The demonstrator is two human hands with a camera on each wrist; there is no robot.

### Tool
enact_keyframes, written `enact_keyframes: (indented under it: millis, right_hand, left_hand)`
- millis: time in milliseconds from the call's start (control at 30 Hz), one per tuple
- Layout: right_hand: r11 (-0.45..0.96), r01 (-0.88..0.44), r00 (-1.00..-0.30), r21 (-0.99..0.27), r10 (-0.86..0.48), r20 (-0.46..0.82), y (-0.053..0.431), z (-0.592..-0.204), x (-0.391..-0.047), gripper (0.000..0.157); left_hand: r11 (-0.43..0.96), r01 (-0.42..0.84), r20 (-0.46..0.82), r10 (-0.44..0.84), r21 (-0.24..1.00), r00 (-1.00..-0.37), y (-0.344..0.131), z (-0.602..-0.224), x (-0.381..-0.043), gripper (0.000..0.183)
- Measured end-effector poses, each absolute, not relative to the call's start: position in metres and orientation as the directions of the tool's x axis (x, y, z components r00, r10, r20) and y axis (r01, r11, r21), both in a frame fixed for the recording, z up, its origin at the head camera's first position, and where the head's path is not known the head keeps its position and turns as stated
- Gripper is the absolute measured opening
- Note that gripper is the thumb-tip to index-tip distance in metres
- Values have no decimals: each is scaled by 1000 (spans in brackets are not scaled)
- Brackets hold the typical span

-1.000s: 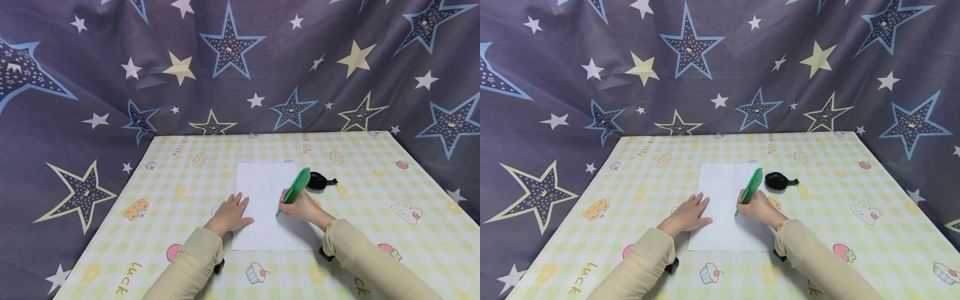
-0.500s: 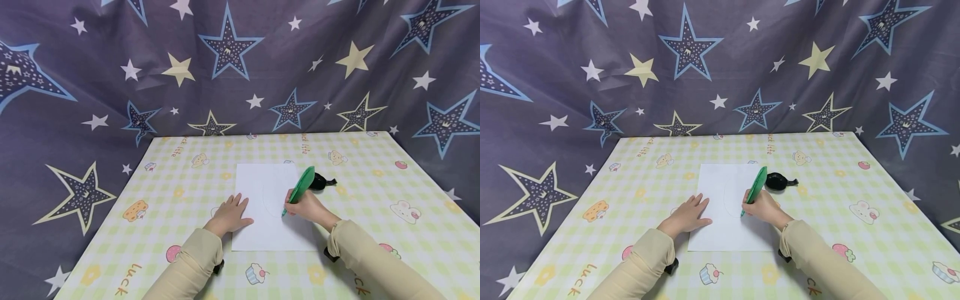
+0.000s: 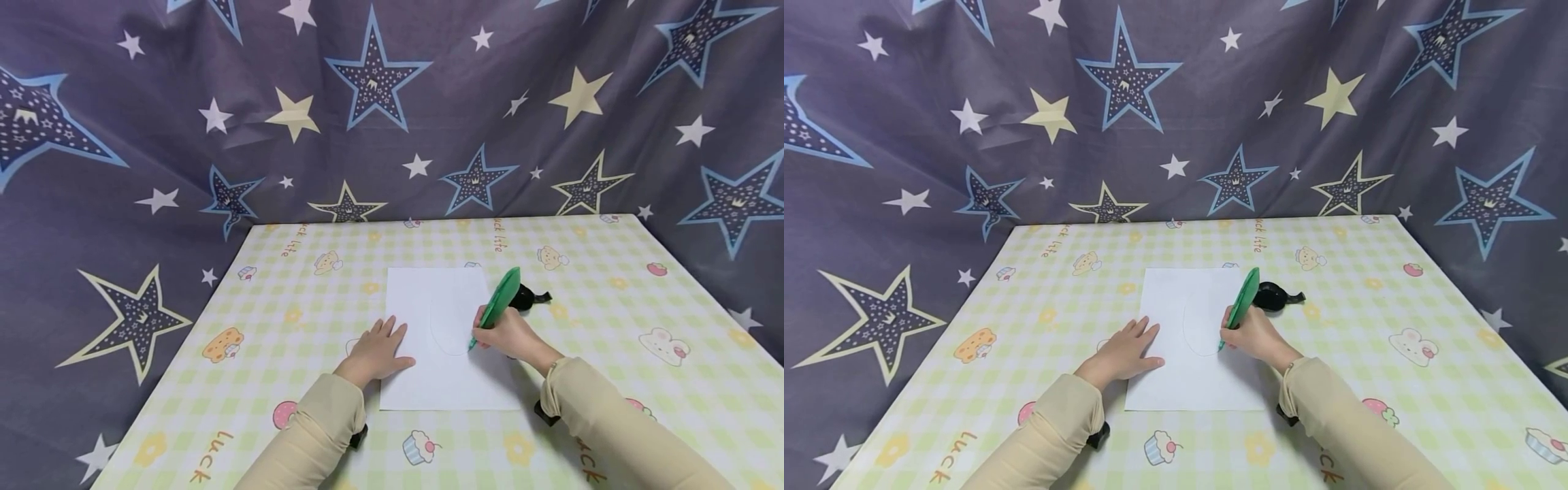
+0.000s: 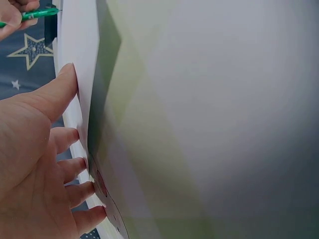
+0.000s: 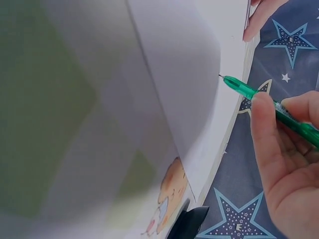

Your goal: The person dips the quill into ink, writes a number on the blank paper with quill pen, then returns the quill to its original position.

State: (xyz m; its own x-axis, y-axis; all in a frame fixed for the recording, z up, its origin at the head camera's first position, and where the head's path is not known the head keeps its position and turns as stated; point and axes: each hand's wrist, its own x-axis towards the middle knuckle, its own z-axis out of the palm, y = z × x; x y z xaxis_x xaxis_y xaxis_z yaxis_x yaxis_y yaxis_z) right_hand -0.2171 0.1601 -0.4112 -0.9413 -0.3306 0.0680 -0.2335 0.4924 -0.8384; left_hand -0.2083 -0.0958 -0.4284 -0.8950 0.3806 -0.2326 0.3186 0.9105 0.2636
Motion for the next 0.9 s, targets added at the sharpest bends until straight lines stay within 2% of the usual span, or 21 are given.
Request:
enact_keyframes:
  millis: [900]
  right_hand:
    - [577,-268,-954,-772,-268,130,167,-411,-233,8]
  left_hand:
    - [907,323,-226,386,272,-894,-96,-425,-205,69]
